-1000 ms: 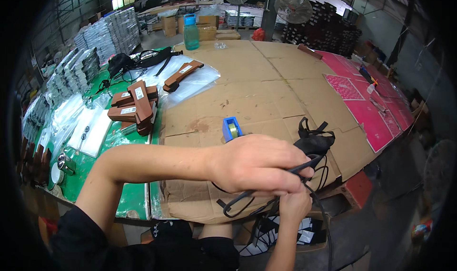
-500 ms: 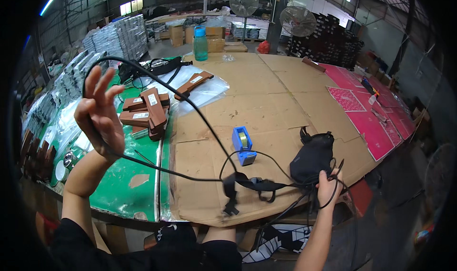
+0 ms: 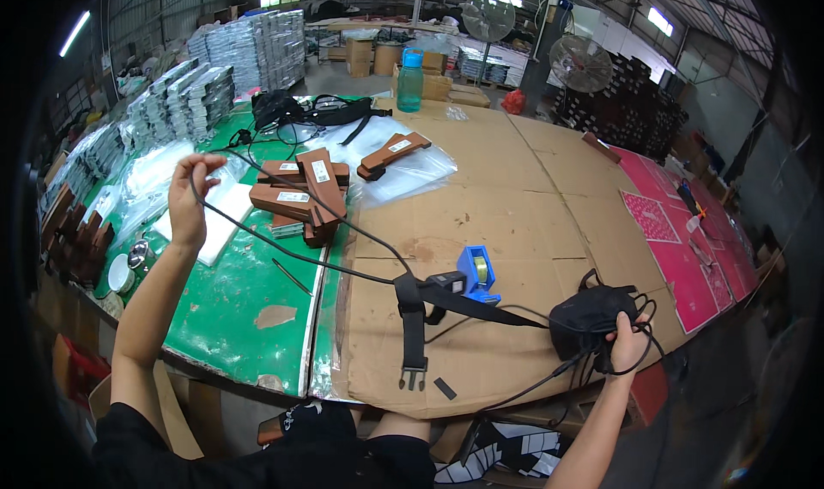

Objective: Assembling electronic gear with mesh pouches and organizing straps at a warehouse table.

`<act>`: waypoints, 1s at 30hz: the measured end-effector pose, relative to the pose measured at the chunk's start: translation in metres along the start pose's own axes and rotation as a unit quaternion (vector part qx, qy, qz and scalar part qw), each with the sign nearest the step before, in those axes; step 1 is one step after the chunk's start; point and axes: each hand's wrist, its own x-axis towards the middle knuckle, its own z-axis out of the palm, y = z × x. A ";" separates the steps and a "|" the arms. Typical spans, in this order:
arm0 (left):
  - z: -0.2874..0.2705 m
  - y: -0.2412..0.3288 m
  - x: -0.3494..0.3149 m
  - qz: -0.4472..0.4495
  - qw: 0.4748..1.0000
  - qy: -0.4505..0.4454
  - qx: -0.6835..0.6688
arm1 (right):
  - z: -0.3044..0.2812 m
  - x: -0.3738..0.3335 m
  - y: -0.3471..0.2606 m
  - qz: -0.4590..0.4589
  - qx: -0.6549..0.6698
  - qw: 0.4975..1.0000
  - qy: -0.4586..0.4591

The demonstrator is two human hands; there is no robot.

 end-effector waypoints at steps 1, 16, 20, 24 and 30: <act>-0.006 -0.006 -0.006 -0.018 0.999 -0.021 0.038 | 0.003 -0.002 0.002 0.022 0.000 1.000 0.008; -0.048 -0.060 -0.075 -0.202 0.619 -0.490 0.580 | -0.009 -0.056 0.006 0.112 0.059 0.992 -0.021; 0.017 0.004 -0.073 -0.099 0.739 -0.382 0.546 | -0.022 -0.066 0.007 0.133 0.035 0.990 -0.015; 0.098 0.049 -0.088 0.077 0.847 -0.409 0.332 | -0.016 -0.069 0.013 0.119 0.017 0.993 -0.018; 0.210 0.036 -0.134 0.123 0.775 -0.577 0.227 | -0.001 -0.083 0.004 0.089 0.002 0.995 -0.053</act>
